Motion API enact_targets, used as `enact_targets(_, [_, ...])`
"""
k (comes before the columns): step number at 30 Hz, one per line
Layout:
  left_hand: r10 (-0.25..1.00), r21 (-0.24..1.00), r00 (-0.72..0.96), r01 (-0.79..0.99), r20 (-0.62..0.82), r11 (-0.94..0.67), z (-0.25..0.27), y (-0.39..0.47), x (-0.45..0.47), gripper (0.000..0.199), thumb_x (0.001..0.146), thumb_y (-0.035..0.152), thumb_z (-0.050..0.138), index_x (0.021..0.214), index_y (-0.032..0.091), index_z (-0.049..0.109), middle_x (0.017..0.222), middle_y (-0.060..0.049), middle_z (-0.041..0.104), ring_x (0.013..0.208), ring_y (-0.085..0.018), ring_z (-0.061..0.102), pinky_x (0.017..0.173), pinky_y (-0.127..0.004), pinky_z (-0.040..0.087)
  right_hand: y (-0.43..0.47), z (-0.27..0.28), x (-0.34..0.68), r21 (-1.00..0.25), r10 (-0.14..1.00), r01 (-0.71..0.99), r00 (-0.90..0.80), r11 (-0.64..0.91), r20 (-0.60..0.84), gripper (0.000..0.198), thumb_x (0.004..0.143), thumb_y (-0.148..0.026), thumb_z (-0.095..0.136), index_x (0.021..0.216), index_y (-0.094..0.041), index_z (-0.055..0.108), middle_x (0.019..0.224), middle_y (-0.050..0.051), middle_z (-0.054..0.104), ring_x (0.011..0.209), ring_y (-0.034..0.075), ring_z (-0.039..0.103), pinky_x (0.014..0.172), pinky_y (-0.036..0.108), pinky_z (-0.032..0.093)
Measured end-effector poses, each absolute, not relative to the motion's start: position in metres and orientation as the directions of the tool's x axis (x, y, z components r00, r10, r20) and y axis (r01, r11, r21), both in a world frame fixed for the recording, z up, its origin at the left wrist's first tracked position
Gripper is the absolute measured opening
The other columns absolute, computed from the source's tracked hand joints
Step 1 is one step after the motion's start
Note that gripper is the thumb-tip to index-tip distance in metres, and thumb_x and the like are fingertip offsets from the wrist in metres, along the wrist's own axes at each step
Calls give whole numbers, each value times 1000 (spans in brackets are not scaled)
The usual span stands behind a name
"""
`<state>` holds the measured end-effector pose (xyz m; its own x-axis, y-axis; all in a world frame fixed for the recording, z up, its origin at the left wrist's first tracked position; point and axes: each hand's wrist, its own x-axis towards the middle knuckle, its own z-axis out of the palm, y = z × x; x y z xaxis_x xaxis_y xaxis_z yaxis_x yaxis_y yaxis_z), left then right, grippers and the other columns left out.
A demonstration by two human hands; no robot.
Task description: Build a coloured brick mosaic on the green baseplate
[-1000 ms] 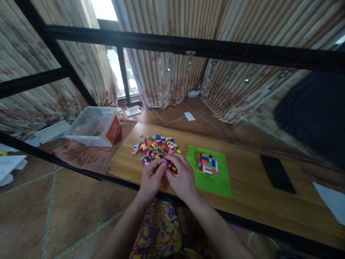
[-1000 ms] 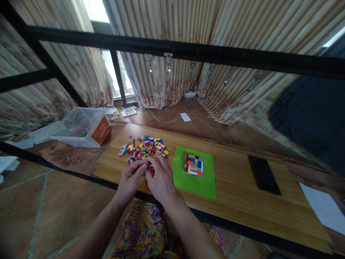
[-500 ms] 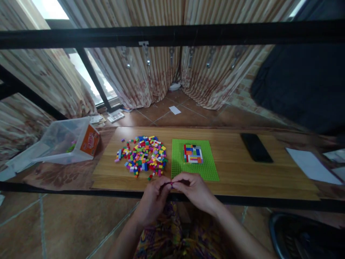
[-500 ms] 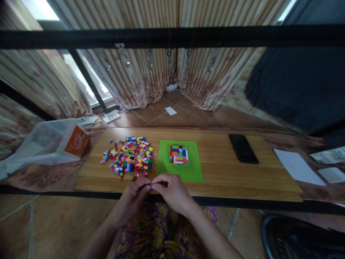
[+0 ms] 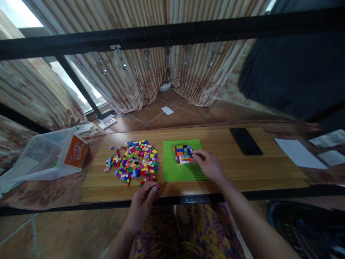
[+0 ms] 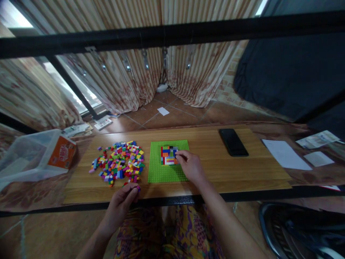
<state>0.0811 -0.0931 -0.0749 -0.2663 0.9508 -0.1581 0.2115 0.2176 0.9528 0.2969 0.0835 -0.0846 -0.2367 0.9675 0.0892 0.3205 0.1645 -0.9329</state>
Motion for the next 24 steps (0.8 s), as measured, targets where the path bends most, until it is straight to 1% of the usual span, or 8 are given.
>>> enact_targets(2, [943, 954, -282, 191, -173, 232, -80, -96, 79, 26, 86, 42, 55, 80, 17, 59, 65, 2, 49, 62, -12, 45, 59, -23, 37, 95, -87, 295, -888, 958, 387, -237, 247, 164, 18, 81, -34, 59, 89, -23, 72, 86, 3, 72, 77, 19, 65, 77, 36, 50])
enact_targets(4, [938, 952, -293, 184, -184, 245, -82, -97, 78, 27, 86, 43, 55, 81, 17, 59, 64, 2, 48, 62, -12, 45, 59, -23, 37, 104, -89, 289, -867, 941, 390, -256, 310, 221, 18, 82, -32, 57, 88, -24, 71, 87, 3, 71, 79, 19, 64, 77, 36, 50])
enact_targets(8, [929, 948, -314, 183, -194, 259, -83, -97, 78, 27, 85, 43, 56, 84, 16, 61, 64, 2, 49, 62, -12, 45, 59, -22, 38, 117, -100, 274, -845, 916, 360, -224, 394, 332, 12, 78, -31, 64, 81, -25, 73, 97, 4, 67, 97, 21, 60, 92, 41, 45])
enact_targets(11, [924, 948, -326, 170, -202, 267, -86, -97, 77, 28, 84, 43, 57, 88, 16, 63, 66, 1, 51, 63, -12, 47, 59, -22, 39, 124, -112, 268, -871, 937, 345, -147, 348, 317, 10, 74, -32, 69, 80, -26, 75, 103, 5, 64, 102, 22, 58, 95, 43, 43])
enact_targets(13, [918, 952, -336, 145, -209, 270, -90, -97, 76, 29, 83, 44, 58, 89, 16, 63, 69, 1, 53, 64, -12, 48, 60, -22, 41, 126, -118, 267, -883, 945, 336, -129, 328, 302, 11, 74, -32, 69, 81, -27, 75, 104, 5, 63, 103, 23, 58, 96, 43, 43])
enact_targets(16, [903, 958, -369, 94, -218, 270, -94, -95, 75, 31, 82, 46, 60, 90, 16, 63, 70, 0, 53, 63, -12, 48, 56, -21, 41, 128, -123, 271, -871, 941, 356, -134, 340, 312, 10, 75, -31, 68, 81, -27, 75, 105, 5, 63, 103, 23, 58, 96, 44, 42])
enact_targets(19, [894, 963, -391, 60, -219, 262, -95, -92, 76, 32, 81, 47, 60, 89, 16, 63, 63, 2, 50, 57, -10, 45, 52, -20, 39, 127, -123, 275, -842, 929, 391, -161, 371, 335, 10, 76, -30, 66, 81, -27, 75, 104, 5, 63, 102, 23, 58, 96, 44, 43])
enact_targets(24, [892, 967, -417, 99, -174, 234, -94, -88, 75, 31, 81, 45, 61, 89, 16, 64, 62, 2, 51, 57, -11, 46, 52, -20, 40, 127, -120, 275, -824, 920, 410, -180, 391, 348, 11, 77, -30, 65, 81, -25, 74, 102, 6, 65, 101, 23, 59, 95, 43, 44])
